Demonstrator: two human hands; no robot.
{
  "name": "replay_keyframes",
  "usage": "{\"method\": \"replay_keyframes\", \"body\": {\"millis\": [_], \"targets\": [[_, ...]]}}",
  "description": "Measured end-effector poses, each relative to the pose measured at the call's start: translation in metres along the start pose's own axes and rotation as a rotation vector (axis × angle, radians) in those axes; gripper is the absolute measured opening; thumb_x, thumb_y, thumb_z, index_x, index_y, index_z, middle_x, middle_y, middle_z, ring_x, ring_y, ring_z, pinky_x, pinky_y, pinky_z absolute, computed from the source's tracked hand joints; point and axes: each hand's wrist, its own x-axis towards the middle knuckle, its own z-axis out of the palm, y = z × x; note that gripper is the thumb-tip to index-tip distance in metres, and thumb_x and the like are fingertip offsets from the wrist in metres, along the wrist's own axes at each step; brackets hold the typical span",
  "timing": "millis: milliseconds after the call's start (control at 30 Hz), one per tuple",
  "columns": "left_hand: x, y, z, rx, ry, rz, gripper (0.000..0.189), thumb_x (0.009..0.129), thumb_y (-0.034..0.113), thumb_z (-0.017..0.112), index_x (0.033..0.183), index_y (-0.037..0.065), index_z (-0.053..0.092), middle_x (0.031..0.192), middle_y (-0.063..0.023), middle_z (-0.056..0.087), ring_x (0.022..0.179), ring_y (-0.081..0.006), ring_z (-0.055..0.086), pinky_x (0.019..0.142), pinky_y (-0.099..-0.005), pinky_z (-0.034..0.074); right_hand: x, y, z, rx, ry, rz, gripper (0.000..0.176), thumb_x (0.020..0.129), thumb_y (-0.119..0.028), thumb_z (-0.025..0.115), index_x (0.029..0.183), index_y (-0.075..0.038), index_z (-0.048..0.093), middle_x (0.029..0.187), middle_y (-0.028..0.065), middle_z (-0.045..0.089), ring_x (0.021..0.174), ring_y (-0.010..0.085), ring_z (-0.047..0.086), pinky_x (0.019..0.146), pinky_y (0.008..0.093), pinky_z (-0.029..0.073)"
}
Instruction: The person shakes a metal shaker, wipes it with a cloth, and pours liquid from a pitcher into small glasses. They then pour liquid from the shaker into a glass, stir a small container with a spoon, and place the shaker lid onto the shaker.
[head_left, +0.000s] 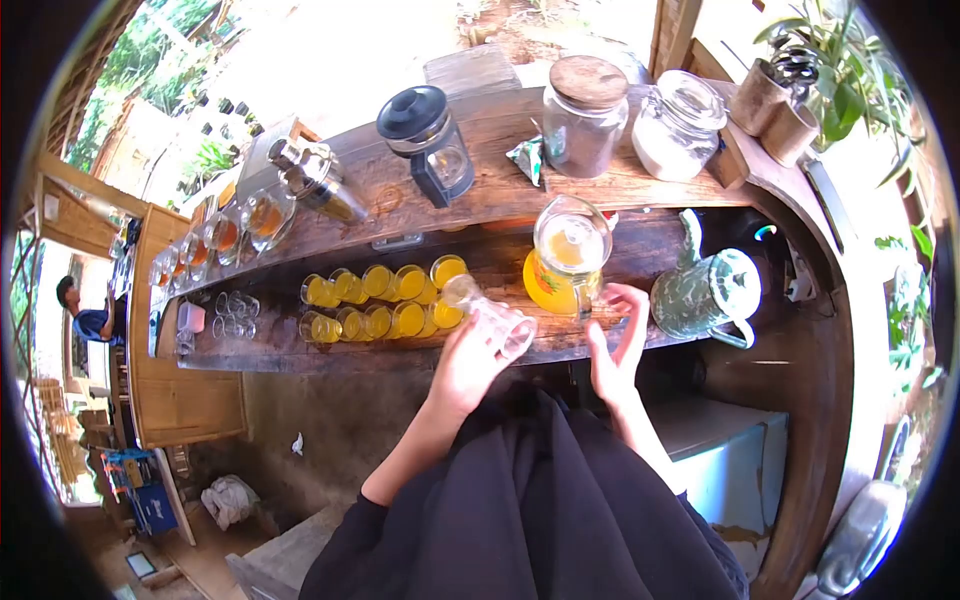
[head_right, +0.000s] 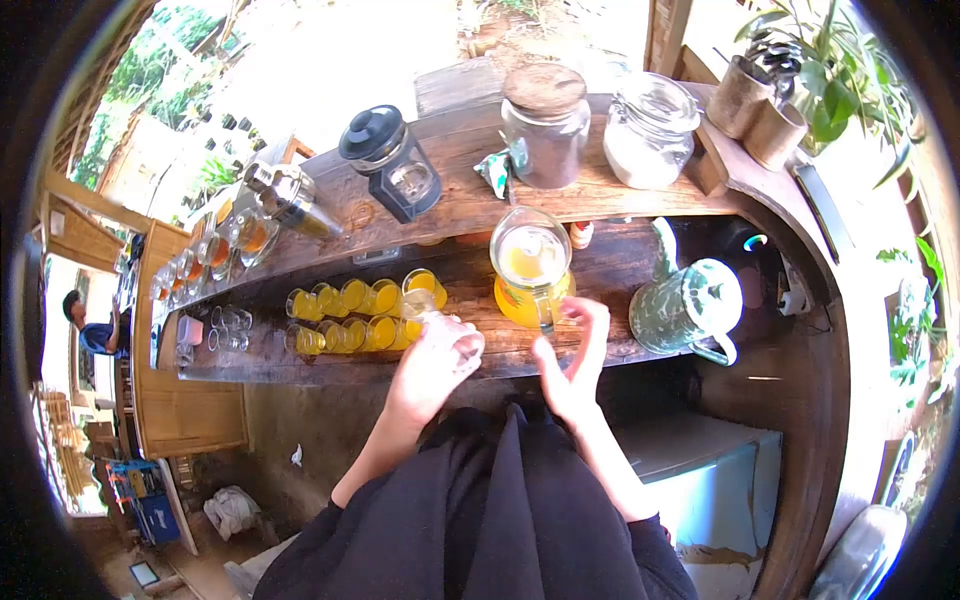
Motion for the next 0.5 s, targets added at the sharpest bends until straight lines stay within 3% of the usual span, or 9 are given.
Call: {"method": "replay_keyframes", "body": {"millis": [33,100,167,233,300,333,433,500], "targets": [[-0.005,0.006,-0.002,0.091,-0.005,0.127,0.034,0.1,0.028,0.049,0.124,0.004,0.051,0.122,-0.0136,0.059,0.118,-0.0327,0.057,0.105,-0.0513,0.043,0.0,0.014,0.009,-0.095,0.083,0.091,0.043,0.082,-0.02,0.072,0.115,-0.002,0.051,0.101,0.01,0.051,0.095,0.0203,0.05,0.089,0.0351,0.041],[-0.016,0.02,-0.01,0.237,0.164,0.244,0.033,0.101,0.024,0.048,0.125,0.003,0.05,0.124,-0.0155,0.058,0.12,-0.0339,0.056,0.106,-0.0507,0.043,-0.001,0.044,0.015,-0.097,0.046,0.204,0.021,0.093,-0.017,0.062,0.104,-0.001,0.055,0.087,0.0064,0.053,0.086,0.0174,0.052,0.085,0.0326,0.043],[-0.025,0.028,-0.025,0.25,0.244,0.366,0.039,0.102,0.027,0.046,0.132,0.003,0.047,0.129,-0.0141,0.057,0.121,-0.032,0.056,0.104,-0.0484,0.045,-0.007,0.057,0.024,0.08,-0.041,0.289,0.018,0.096,-0.019,0.058,0.097,-0.001,0.056,0.08,0.0039,0.052,0.08,0.0153,0.051,0.081,0.031,0.043],[-0.035,0.037,-0.034,0.308,0.306,0.442,0.042,0.101,0.03,0.047,0.135,0.005,0.047,0.129,-0.0117,0.057,0.119,-0.0291,0.058,0.102,-0.0467,0.047,-0.01,0.061,0.033,0.258,-0.13,0.383,0.021,0.099,-0.02,0.054,0.091,-0.002,0.057,0.073,0.0014,0.052,0.074,0.0133,0.051,0.077,0.0294,0.043],[-0.044,0.047,-0.047,0.305,0.347,0.498,0.043,0.101,0.031,0.047,0.135,0.005,0.047,0.127,-0.0105,0.059,0.118,-0.0277,0.058,0.101,-0.0457,0.048,-0.009,0.063,0.04,0.411,-0.033,0.426,0.03,0.102,-0.023,0.05,0.081,-0.004,0.058,0.067,-0.0019,0.05,0.066,0.0084,0.048,0.067,0.0251,0.04],[-0.049,0.054,-0.054,0.306,0.374,0.54,0.043,0.101,0.033,0.048,0.136,0.006,0.047,0.125,-0.0092,0.06,0.117,-0.0263,0.059,0.099,-0.0446,0.048,-0.01,0.068,0.045,0.478,0.009,0.45,0.027,0.101,-0.025,0.054,0.08,-0.008,0.056,0.068,-0.0041,0.048,0.064,0.005,0.041,0.06,0.0228,0.032],[-0.067,0.077,-0.068,0.311,0.393,0.639,0.046,0.1,0.034,0.049,0.136,0.006,0.047,0.116,-0.008,0.065,0.112,-0.0247,0.062,0.099,-0.0423,0.049,-0.013,0.063,0.057,0.324,0.137,0.443,0.028,0.099,-0.027,0.057,0.077,-0.011,0.052,0.068,-0.0069,0.043,0.063,0.0037,0.035,0.057,0.0238,0.026],[-0.079,0.09,-0.077,0.335,0.404,0.679,0.047,0.1,0.034,0.05,0.136,0.005,0.047,0.121,-0.0084,0.063,0.113,-0.0244,0.061,0.099,-0.0421,0.048,-0.014,0.07,0.066,0.38,0.269,0.427,0.038,0.098,-0.029,0.059,0.066,-0.015,0.043,0.062,-0.0089,0.034,0.059,0.0035,0.027,0.055,0.0254,0.019]]}}
